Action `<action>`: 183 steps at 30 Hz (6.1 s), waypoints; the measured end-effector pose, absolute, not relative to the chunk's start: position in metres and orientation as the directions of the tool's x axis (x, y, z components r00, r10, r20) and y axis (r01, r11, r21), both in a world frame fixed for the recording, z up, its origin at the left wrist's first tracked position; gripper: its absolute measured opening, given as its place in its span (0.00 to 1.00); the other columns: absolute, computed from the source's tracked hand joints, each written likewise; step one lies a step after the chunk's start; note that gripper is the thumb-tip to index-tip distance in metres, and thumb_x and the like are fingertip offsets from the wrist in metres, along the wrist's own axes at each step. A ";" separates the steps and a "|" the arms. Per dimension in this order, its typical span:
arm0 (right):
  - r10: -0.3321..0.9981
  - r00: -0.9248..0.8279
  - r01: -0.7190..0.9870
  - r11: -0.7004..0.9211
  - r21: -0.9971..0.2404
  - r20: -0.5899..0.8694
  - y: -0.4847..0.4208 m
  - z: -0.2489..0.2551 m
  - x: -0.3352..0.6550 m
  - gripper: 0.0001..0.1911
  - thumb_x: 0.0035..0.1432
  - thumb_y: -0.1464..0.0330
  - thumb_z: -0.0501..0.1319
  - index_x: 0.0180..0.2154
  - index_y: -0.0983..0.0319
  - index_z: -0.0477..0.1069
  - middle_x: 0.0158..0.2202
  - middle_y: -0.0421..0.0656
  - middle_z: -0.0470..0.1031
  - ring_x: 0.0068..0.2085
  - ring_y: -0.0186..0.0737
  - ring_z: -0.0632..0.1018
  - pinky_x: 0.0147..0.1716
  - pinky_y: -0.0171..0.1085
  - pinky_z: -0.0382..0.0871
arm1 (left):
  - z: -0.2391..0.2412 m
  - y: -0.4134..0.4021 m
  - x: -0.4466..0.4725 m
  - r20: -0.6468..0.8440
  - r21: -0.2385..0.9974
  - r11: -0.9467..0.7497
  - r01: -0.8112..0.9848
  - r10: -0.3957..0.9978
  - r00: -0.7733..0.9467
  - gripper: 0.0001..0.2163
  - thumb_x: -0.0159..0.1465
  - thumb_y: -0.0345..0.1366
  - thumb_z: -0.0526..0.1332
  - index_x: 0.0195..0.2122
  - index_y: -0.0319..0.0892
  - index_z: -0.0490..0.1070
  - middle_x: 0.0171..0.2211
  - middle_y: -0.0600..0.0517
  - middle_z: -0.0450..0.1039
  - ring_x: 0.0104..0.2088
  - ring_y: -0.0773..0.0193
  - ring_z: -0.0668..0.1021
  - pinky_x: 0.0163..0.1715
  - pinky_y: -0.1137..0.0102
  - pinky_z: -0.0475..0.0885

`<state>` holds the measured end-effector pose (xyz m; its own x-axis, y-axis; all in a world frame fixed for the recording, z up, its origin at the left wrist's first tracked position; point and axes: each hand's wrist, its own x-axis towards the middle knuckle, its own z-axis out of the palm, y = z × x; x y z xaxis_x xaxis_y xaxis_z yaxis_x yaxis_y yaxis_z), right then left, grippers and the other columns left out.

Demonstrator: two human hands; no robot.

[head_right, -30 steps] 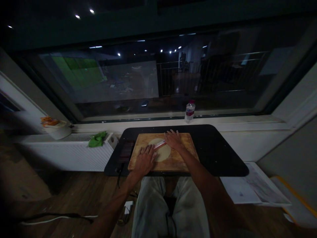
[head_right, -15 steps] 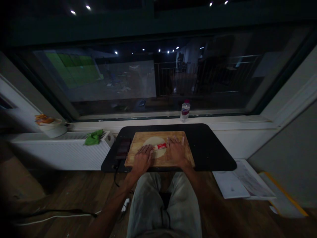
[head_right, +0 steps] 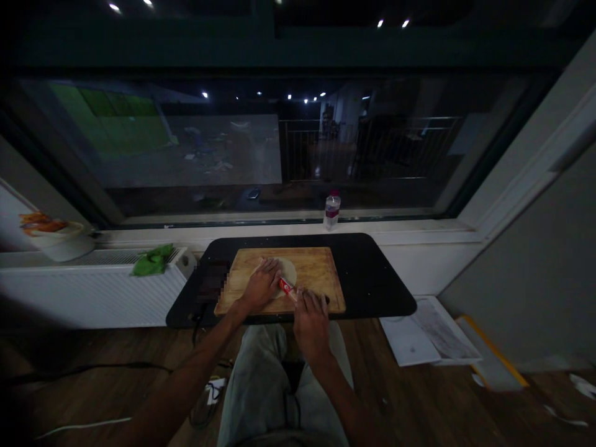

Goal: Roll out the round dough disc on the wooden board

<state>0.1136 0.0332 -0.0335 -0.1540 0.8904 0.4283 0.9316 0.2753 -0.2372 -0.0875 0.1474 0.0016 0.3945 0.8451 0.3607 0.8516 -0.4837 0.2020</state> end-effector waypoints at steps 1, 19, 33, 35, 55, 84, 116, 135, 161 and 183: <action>0.894 -0.136 0.938 0.256 -0.236 0.428 0.033 -0.033 0.113 0.30 0.79 0.71 0.48 0.76 0.58 0.68 0.69 0.53 0.78 0.72 0.55 0.73 0.77 0.63 0.53 | 0.002 0.151 -0.086 0.352 0.203 -0.495 0.845 0.842 0.409 0.22 0.83 0.38 0.48 0.67 0.40 0.75 0.71 0.43 0.76 0.74 0.54 0.72 0.80 0.52 0.61; 0.948 -0.071 0.944 0.165 -0.287 0.311 0.113 0.003 0.155 0.25 0.81 0.65 0.50 0.70 0.59 0.74 0.63 0.51 0.81 0.63 0.52 0.78 0.67 0.46 0.68 | -0.002 0.122 -0.082 0.163 0.255 -0.017 0.967 0.986 -0.026 0.35 0.75 0.60 0.57 0.74 0.40 0.66 0.74 0.27 0.66 0.73 0.28 0.68 0.68 0.32 0.65; 0.922 0.062 0.854 0.149 -0.498 0.381 0.125 -0.017 0.159 0.29 0.81 0.64 0.45 0.71 0.62 0.73 0.66 0.51 0.79 0.68 0.48 0.76 0.71 0.41 0.66 | 0.016 0.142 -0.062 0.052 0.168 -0.387 0.907 0.922 0.384 0.45 0.69 0.70 0.61 0.79 0.48 0.62 0.82 0.35 0.54 0.79 0.21 0.58 0.75 0.30 0.52; 0.925 0.061 0.874 0.132 -0.467 0.375 0.124 -0.017 0.158 0.28 0.81 0.65 0.46 0.72 0.61 0.72 0.67 0.51 0.79 0.68 0.47 0.76 0.71 0.41 0.66 | 0.021 0.152 -0.079 0.007 0.173 -0.481 0.860 0.873 0.487 0.43 0.70 0.68 0.62 0.80 0.54 0.60 0.83 0.40 0.51 0.80 0.23 0.56 0.75 0.30 0.51; 0.861 -0.385 0.739 0.503 -0.449 0.333 0.126 -0.002 0.160 0.20 0.76 0.67 0.62 0.64 0.55 0.81 0.62 0.48 0.82 0.64 0.50 0.78 0.68 0.49 0.70 | 0.019 0.171 -0.142 0.398 0.152 -0.442 0.884 0.846 0.355 0.18 0.80 0.37 0.52 0.62 0.43 0.77 0.65 0.42 0.79 0.71 0.48 0.74 0.73 0.51 0.67; 0.919 -0.113 0.981 0.164 -0.105 0.377 0.101 0.005 0.110 0.28 0.76 0.65 0.52 0.69 0.68 0.74 0.71 0.58 0.75 0.73 0.59 0.71 0.72 0.53 0.62 | 0.014 0.118 -0.138 0.231 0.063 -0.312 0.948 0.929 0.290 0.25 0.79 0.39 0.52 0.75 0.50 0.68 0.74 0.47 0.71 0.78 0.48 0.65 0.74 0.51 0.65; 0.924 -0.024 0.981 0.095 -0.167 0.382 0.110 0.014 0.100 0.28 0.78 0.61 0.51 0.69 0.65 0.75 0.72 0.56 0.75 0.75 0.60 0.68 0.79 0.63 0.44 | 0.018 0.128 -0.126 0.241 0.112 -0.209 0.971 0.954 0.177 0.26 0.81 0.43 0.47 0.76 0.48 0.69 0.75 0.46 0.70 0.77 0.45 0.67 0.77 0.46 0.61; 0.964 0.010 0.964 0.061 -0.257 0.265 0.216 0.040 0.103 0.29 0.83 0.58 0.45 0.63 0.64 0.79 0.67 0.56 0.79 0.68 0.58 0.73 0.70 0.57 0.59 | 0.035 0.236 -0.121 0.273 0.224 -0.195 0.955 0.953 0.131 0.24 0.84 0.41 0.43 0.63 0.42 0.78 0.64 0.42 0.81 0.68 0.52 0.77 0.69 0.56 0.71; 0.965 -0.031 0.987 0.071 -0.144 0.262 0.121 0.017 0.093 0.28 0.78 0.66 0.50 0.68 0.69 0.75 0.70 0.61 0.75 0.69 0.59 0.73 0.68 0.53 0.64 | 0.015 0.132 -0.116 0.187 0.102 -0.087 0.991 0.980 0.067 0.28 0.79 0.41 0.51 0.78 0.39 0.63 0.77 0.35 0.66 0.78 0.42 0.65 0.74 0.47 0.65; 0.890 0.030 0.975 0.074 -0.210 0.455 0.059 -0.017 0.090 0.29 0.82 0.62 0.48 0.76 0.60 0.66 0.76 0.57 0.68 0.76 0.60 0.64 0.74 0.61 0.54 | -0.019 0.074 -0.122 0.387 0.116 -0.155 0.981 0.917 0.099 0.27 0.81 0.44 0.48 0.74 0.40 0.69 0.76 0.39 0.69 0.75 0.43 0.70 0.78 0.45 0.59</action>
